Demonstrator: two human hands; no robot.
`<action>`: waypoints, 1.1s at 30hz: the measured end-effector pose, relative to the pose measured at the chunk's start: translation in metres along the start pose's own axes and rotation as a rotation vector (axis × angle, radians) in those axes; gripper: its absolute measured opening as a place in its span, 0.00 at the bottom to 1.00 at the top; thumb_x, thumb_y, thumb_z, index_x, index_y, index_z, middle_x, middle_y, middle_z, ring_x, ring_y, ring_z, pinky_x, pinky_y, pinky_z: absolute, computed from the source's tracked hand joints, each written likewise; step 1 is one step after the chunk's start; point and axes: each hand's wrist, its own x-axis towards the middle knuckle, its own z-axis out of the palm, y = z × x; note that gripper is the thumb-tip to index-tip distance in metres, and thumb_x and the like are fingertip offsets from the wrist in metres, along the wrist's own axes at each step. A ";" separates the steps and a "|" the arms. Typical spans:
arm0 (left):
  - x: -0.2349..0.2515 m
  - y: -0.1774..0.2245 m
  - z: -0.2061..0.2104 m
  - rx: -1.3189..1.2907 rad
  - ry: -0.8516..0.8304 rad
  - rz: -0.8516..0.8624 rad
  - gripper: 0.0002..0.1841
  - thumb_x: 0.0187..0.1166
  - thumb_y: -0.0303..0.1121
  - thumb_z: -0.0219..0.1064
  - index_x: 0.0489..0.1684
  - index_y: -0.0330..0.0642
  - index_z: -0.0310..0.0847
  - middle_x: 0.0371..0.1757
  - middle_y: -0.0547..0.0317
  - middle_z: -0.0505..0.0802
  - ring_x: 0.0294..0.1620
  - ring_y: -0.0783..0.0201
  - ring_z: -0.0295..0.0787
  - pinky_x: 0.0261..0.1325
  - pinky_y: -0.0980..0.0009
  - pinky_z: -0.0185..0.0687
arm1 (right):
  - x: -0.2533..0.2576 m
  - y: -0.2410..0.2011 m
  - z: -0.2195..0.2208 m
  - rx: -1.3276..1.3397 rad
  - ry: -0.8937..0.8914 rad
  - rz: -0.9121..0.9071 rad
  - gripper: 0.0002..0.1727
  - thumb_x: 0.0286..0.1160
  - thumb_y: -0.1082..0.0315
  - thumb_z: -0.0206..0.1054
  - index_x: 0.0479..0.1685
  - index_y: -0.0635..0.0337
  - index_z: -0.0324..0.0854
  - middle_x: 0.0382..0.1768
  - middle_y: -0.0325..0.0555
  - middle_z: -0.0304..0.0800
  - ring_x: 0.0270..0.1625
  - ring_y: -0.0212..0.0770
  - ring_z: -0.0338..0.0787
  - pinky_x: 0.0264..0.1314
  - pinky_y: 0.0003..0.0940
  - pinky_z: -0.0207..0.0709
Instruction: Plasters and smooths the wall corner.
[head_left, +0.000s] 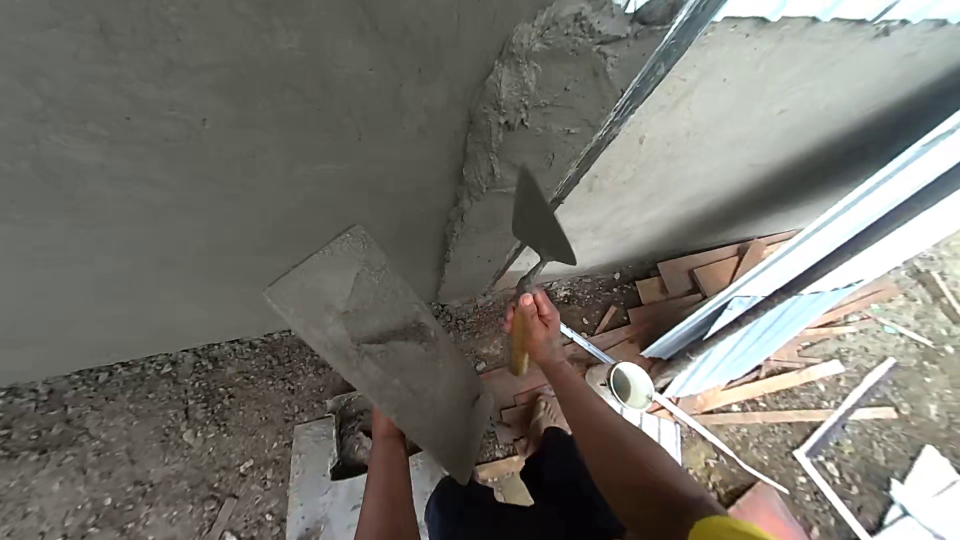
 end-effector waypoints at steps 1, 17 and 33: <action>0.005 -0.004 0.003 -0.011 -0.017 0.025 0.23 0.94 0.31 0.34 0.80 0.28 0.60 0.66 0.41 0.82 0.62 0.64 0.79 0.68 0.65 0.77 | -0.005 0.003 -0.011 -0.075 -0.037 0.021 0.25 0.93 0.51 0.51 0.56 0.69 0.77 0.28 0.41 0.86 0.26 0.38 0.87 0.30 0.36 0.88; 0.137 -0.103 0.072 -0.137 -0.151 0.264 0.22 0.96 0.37 0.33 0.66 0.37 0.72 0.45 0.59 0.86 0.43 0.77 0.82 0.47 0.78 0.82 | 0.003 0.163 -0.091 -0.773 -0.349 -0.372 0.33 0.90 0.40 0.53 0.63 0.64 0.84 0.29 0.46 0.89 0.27 0.35 0.88 0.33 0.38 0.86; 0.121 -0.116 0.046 -0.202 -0.225 0.760 0.25 0.95 0.35 0.34 0.84 0.31 0.56 0.72 0.42 0.80 0.68 0.65 0.80 0.72 0.69 0.78 | 0.007 0.165 -0.013 -0.456 -0.426 -0.626 0.30 0.91 0.44 0.54 0.60 0.65 0.83 0.30 0.42 0.89 0.30 0.33 0.90 0.36 0.35 0.89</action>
